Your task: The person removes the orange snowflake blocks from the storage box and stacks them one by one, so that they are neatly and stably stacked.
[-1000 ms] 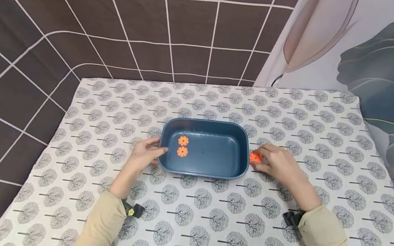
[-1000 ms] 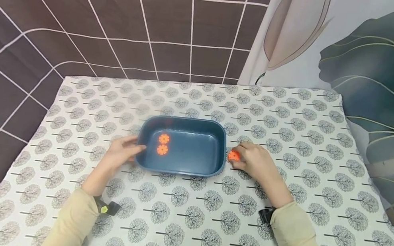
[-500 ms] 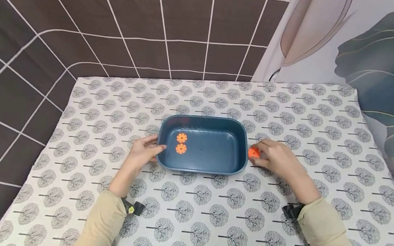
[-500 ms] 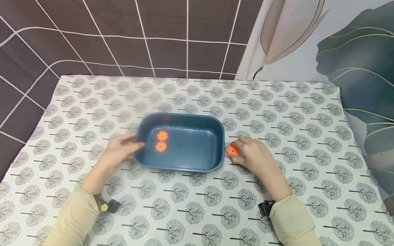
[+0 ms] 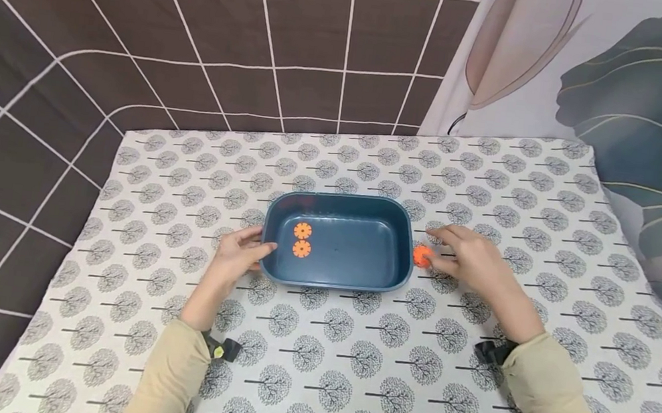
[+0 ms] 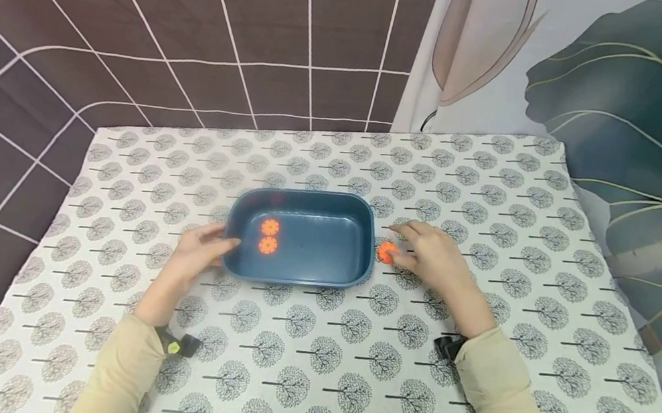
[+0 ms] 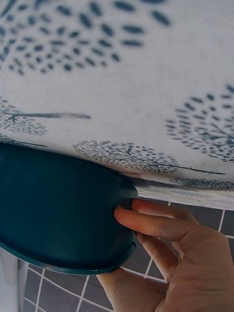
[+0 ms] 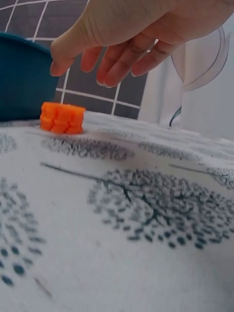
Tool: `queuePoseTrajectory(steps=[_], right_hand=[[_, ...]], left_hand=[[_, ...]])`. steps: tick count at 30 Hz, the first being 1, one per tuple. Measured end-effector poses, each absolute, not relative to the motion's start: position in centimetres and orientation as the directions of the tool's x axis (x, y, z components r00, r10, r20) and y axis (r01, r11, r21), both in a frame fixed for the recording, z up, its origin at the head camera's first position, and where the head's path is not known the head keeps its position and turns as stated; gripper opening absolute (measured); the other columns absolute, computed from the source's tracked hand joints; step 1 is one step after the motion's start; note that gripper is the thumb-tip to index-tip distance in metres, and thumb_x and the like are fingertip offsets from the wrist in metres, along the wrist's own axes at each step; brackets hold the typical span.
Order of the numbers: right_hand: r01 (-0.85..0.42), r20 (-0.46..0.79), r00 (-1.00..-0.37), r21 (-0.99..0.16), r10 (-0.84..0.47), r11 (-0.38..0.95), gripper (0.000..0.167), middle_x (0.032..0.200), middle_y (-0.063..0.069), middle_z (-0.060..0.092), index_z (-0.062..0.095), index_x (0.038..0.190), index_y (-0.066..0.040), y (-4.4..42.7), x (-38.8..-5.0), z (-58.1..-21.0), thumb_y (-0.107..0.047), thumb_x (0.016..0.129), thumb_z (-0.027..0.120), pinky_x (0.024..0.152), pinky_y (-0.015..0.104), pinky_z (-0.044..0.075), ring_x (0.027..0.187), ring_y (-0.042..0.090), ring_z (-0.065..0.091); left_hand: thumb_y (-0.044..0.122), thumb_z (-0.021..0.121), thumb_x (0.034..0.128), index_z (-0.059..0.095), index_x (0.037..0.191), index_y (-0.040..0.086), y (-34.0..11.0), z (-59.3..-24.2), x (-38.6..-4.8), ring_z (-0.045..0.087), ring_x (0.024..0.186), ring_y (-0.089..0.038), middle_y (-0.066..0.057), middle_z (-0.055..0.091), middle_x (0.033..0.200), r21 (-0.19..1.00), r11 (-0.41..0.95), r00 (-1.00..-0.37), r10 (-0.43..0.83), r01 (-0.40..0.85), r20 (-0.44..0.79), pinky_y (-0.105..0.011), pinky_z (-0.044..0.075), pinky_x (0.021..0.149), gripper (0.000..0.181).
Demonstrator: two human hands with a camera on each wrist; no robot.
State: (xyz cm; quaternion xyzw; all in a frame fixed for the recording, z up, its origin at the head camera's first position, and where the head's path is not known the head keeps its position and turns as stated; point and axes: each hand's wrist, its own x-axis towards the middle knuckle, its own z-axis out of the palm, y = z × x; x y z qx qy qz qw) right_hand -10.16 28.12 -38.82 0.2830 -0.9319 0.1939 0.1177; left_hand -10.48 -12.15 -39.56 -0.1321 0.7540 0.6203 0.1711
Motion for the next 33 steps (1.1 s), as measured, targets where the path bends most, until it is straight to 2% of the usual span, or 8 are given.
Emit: queuePoseTrajectory(steps=[7, 14, 17, 23, 33], right_hand=[[-0.575, 0.389, -0.801, -0.290, -0.455, 0.765, 0.044, 0.098, 0.013, 0.066, 0.063, 0.112, -0.002, 28.0, -10.2, -38.0, -0.017, 0.073, 0.077, 0.071, 0.043, 0.058, 0.079, 0.027, 0.064], [-0.520, 0.365, -0.841, -0.341, -0.400, 0.783, 0.042, 0.104, 0.013, 0.065, 0.062, 0.115, -0.004, 27.2, -10.4, -37.3, -0.018, 0.078, 0.075, 0.076, 0.045, 0.056, 0.087, 0.028, 0.064], [-0.534, 0.396, -0.830, -0.367, -0.392, 0.762, 0.039, 0.103, 0.012, 0.066, 0.062, 0.115, -0.005, 26.4, -10.7, -37.1, -0.016, 0.079, 0.073, 0.073, 0.042, 0.057, 0.087, 0.026, 0.064], [-0.576, 0.451, -0.805, -0.442, -0.384, 0.688, 0.037, 0.105, 0.012, 0.066, 0.064, 0.113, -0.004, 23.5, -11.7, -36.6, -0.016, 0.079, 0.074, 0.073, 0.041, 0.058, 0.089, 0.025, 0.063], [-0.549, 0.374, -0.835, -0.506, -0.404, 0.665, 0.036, 0.105, 0.004, 0.065, 0.065, 0.115, -0.010, 16.5, -12.0, -36.6, -0.025, 0.082, 0.071, 0.074, 0.032, 0.055, 0.091, 0.018, 0.061]], left_hand=[[0.010, 0.067, 0.0831, 0.043, 0.137, 0.003, -12.1, -39.4, -10.5, 0.065, 0.088, -0.019, -0.022, 0.057, 0.123, 0.883, 0.199, -0.901, 0.007, -0.424, -0.434, -0.027, 0.059, 0.074, 0.060], [0.010, 0.067, 0.0830, 0.043, 0.137, 0.003, -12.1, -39.3, -10.6, 0.064, 0.091, -0.021, -0.020, 0.057, 0.122, 0.881, 0.203, -0.900, 0.001, -0.427, -0.436, -0.027, 0.059, 0.075, 0.059], [0.011, 0.067, 0.0829, 0.043, 0.136, 0.004, -12.1, -39.3, -10.5, 0.064, 0.094, -0.022, -0.019, 0.057, 0.123, 0.880, 0.203, -0.899, 0.001, -0.429, -0.439, -0.027, 0.059, 0.075, 0.059], [0.011, 0.068, 0.0828, 0.042, 0.138, 0.004, -12.1, -39.3, -10.5, 0.064, 0.092, -0.022, -0.019, 0.057, 0.123, 0.878, 0.201, -0.897, -0.001, -0.433, -0.442, -0.028, 0.059, 0.076, 0.061], [0.010, 0.067, 0.0836, 0.042, 0.137, 0.003, -12.2, -39.6, -10.6, 0.065, 0.088, -0.020, -0.022, 0.057, 0.122, 0.886, 0.203, -0.904, 0.008, -0.417, -0.428, -0.027, 0.059, 0.075, 0.060]])
